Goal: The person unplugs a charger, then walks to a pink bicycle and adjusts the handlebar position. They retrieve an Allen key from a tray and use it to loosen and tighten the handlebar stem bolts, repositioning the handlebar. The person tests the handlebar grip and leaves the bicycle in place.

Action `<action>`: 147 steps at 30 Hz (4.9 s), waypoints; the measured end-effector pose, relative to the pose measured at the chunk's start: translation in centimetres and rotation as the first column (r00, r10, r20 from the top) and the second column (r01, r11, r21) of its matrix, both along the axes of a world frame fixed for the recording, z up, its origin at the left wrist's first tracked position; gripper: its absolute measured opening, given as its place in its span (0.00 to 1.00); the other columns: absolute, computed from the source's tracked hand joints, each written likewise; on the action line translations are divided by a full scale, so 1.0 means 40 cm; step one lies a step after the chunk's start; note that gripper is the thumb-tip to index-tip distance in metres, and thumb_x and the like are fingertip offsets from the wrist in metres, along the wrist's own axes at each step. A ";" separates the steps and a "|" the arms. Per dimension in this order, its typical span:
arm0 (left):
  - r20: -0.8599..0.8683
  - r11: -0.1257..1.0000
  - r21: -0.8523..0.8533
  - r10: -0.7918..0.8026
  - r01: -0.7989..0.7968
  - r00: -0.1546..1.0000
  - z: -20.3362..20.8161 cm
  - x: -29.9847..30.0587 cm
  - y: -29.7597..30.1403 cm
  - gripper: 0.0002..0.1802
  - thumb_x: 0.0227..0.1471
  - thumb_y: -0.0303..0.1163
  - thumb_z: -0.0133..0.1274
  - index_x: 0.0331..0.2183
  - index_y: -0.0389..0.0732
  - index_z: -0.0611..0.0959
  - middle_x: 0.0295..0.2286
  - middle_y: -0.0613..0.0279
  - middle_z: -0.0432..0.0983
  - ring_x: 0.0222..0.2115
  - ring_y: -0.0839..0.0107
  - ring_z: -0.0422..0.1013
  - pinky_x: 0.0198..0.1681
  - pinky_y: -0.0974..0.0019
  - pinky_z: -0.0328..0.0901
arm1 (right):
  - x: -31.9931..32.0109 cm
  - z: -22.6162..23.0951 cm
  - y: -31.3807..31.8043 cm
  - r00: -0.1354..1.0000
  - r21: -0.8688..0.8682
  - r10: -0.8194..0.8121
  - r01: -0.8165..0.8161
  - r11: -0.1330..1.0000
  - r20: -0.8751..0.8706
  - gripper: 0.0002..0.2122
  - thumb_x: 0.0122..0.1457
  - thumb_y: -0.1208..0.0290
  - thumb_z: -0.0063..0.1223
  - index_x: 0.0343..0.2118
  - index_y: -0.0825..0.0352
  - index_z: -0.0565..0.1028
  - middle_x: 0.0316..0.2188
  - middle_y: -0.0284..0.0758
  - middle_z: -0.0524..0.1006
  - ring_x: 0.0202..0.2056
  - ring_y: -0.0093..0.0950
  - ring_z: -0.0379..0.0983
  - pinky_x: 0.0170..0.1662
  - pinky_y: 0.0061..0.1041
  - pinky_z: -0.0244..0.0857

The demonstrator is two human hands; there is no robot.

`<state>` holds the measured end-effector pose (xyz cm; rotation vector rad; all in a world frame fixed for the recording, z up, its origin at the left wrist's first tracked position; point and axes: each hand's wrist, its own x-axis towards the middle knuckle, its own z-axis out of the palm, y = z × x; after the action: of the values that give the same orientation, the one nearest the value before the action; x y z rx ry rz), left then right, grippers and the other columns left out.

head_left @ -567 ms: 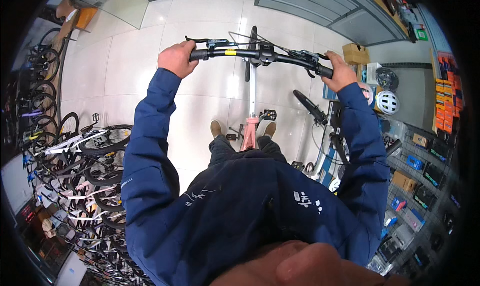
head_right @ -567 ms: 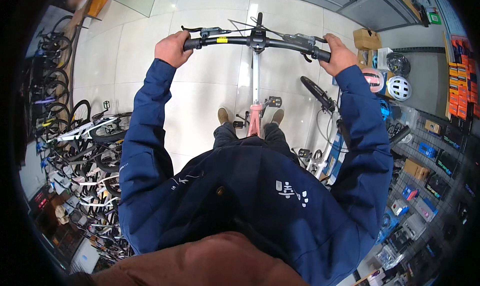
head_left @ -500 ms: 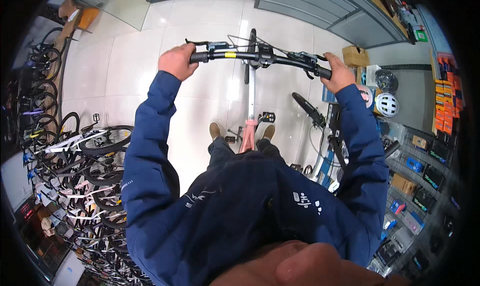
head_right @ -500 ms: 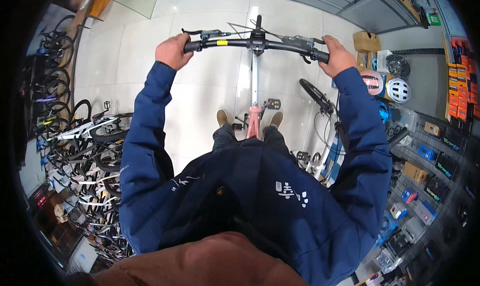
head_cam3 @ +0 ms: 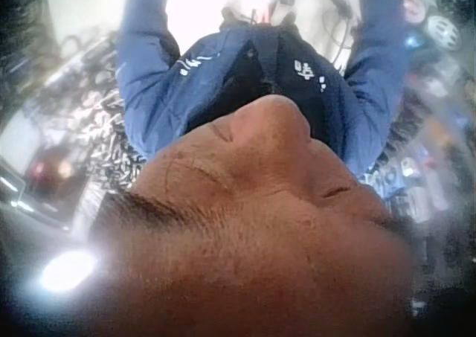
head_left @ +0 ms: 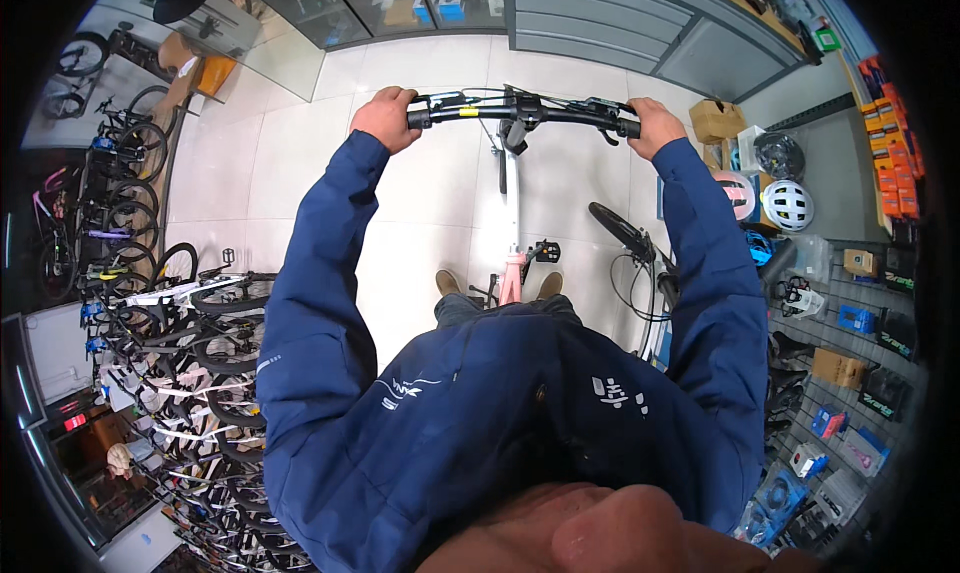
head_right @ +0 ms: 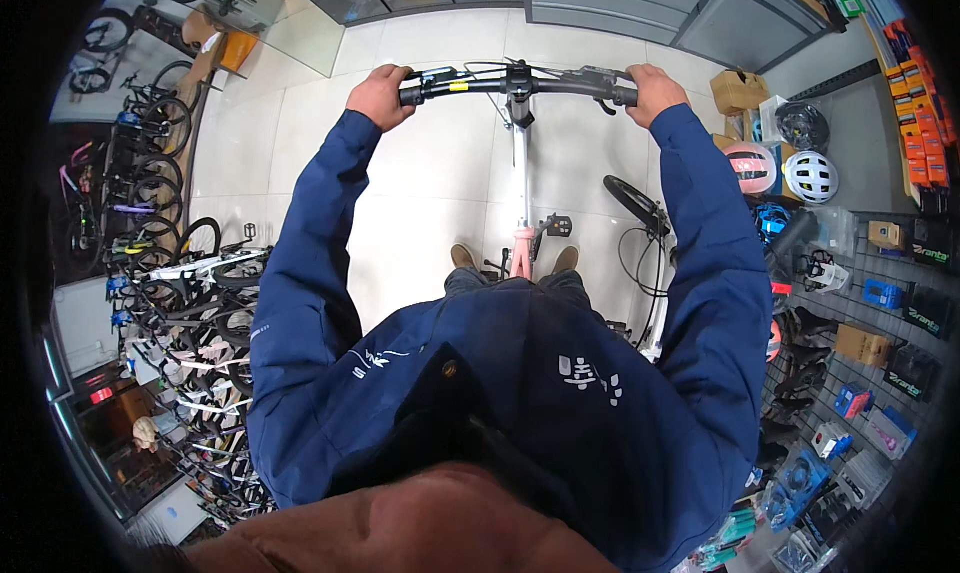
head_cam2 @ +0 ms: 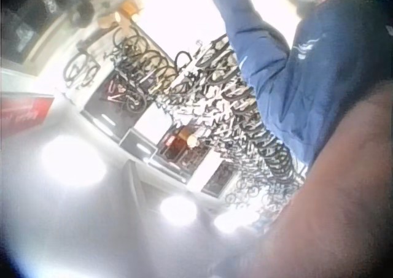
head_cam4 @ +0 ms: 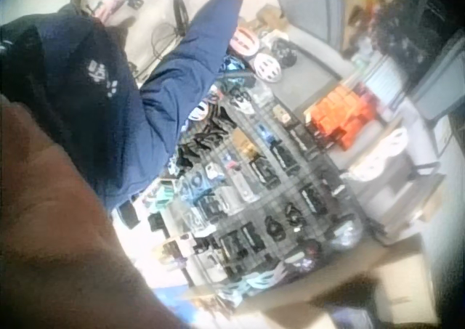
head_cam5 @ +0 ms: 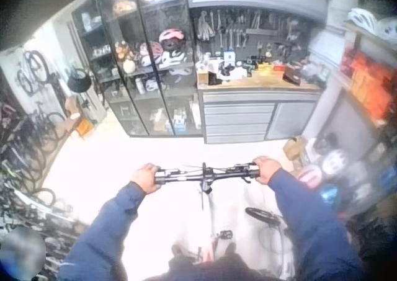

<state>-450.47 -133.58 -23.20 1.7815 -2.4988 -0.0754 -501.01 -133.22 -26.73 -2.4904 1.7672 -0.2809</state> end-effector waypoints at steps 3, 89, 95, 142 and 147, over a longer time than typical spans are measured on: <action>0.082 0.998 -0.033 0.054 -0.051 0.995 0.003 -0.009 0.011 0.26 0.45 0.41 0.67 0.47 0.45 0.82 0.44 0.61 0.80 0.49 0.58 0.75 0.50 0.55 0.74 | 0.010 -0.002 0.019 0.995 0.021 -0.077 0.079 0.997 -0.056 0.22 0.48 0.69 0.67 0.48 0.61 0.75 0.45 0.38 0.78 0.52 0.40 0.75 0.51 0.43 0.74; 0.098 0.998 -0.013 0.069 -0.068 0.993 -0.026 0.111 0.037 0.17 0.49 0.50 0.63 0.32 0.48 0.85 0.27 0.58 0.83 0.30 0.55 0.80 0.34 0.53 0.75 | 0.035 0.067 0.049 0.991 0.138 -0.092 0.105 0.985 -0.095 0.20 0.50 0.47 0.62 0.31 0.62 0.85 0.23 0.45 0.81 0.29 0.47 0.80 0.37 0.41 0.75; 0.159 0.995 0.078 0.045 -0.058 0.986 -0.008 0.103 0.009 0.17 0.47 0.51 0.63 0.33 0.48 0.87 0.27 0.56 0.84 0.30 0.54 0.81 0.36 0.52 0.76 | 0.023 0.062 0.023 0.996 0.216 -0.043 0.057 0.975 -0.072 0.20 0.49 0.49 0.61 0.28 0.66 0.84 0.22 0.47 0.81 0.27 0.48 0.79 0.37 0.41 0.74; 0.139 0.987 0.148 0.048 -0.069 0.989 0.006 0.058 0.011 0.18 0.48 0.50 0.62 0.35 0.47 0.89 0.28 0.54 0.84 0.31 0.53 0.80 0.38 0.54 0.75 | 0.044 0.065 0.029 0.988 0.230 -0.042 0.076 0.970 -0.148 0.15 0.48 0.57 0.61 0.32 0.63 0.85 0.28 0.48 0.83 0.33 0.49 0.81 0.40 0.43 0.76; 0.132 0.994 0.080 0.064 -0.075 0.989 -0.003 0.059 0.020 0.18 0.49 0.51 0.63 0.35 0.48 0.89 0.28 0.55 0.84 0.31 0.53 0.80 0.37 0.54 0.75 | 0.042 0.059 0.036 0.988 0.197 -0.055 0.083 0.977 -0.143 0.14 0.48 0.57 0.61 0.33 0.62 0.85 0.28 0.47 0.83 0.33 0.49 0.81 0.40 0.43 0.75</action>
<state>-448.12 -132.77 -23.34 1.9650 -2.5535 -0.0657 -499.31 -131.77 -24.37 -2.3590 1.8316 0.0657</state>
